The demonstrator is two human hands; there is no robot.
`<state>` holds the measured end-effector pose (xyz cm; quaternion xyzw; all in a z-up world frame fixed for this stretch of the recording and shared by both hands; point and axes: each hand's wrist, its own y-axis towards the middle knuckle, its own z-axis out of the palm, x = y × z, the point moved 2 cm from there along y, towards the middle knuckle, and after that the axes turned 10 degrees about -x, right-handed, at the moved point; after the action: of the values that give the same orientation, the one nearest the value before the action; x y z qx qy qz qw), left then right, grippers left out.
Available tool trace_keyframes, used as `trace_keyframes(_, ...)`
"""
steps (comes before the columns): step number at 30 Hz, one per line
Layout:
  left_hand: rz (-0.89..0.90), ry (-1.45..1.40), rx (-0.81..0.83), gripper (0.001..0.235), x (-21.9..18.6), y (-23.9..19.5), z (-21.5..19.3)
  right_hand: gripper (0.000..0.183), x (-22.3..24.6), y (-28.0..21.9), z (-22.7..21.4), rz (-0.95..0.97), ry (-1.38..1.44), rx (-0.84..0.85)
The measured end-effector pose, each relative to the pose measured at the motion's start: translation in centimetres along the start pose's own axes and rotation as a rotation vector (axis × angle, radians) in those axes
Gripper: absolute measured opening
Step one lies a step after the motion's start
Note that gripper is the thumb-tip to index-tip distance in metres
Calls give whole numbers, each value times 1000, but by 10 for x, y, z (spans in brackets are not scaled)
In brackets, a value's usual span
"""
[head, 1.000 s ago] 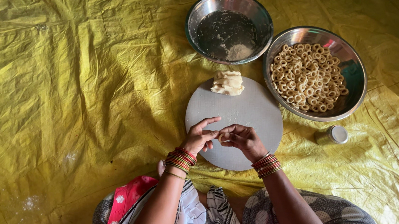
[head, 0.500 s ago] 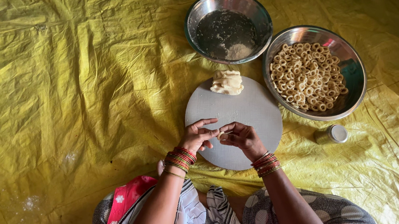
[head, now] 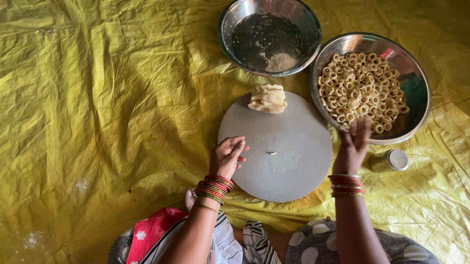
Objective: The person sits on a yellow tarp and shapes small pieces of dough into ring-shaped snacks. They roll the dough into thin strips, join the ends to form loops, and place the finished pieces into a metal bowl. The process is repeated continuously.
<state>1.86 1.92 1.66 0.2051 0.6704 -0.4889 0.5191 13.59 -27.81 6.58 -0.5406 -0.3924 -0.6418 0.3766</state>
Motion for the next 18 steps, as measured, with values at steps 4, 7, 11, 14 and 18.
trace_keyframes(4, 80, -48, -112, 37, -5, -2, 1, 61, -16, -35, 29, -83, -507, 220)
trace_keyframes(7, 112, -111, -157, 38, -10, -1, -1, 63, -19, -63, 59, -290, -664, 414)
trace_keyframes(11, 116, -198, -166, 36, -15, -4, -1, 58, -15, -60, 90, -555, -832, 451)
trace_keyframes(14, 122, -230, -154, 35, -22, -6, 1, 56, -20, -34, 118, -798, -876, 444)
trace_keyframes(18, 123, -204, -155, 36, -26, -5, 0, 43, -43, -9, 141, -974, -1051, 411)
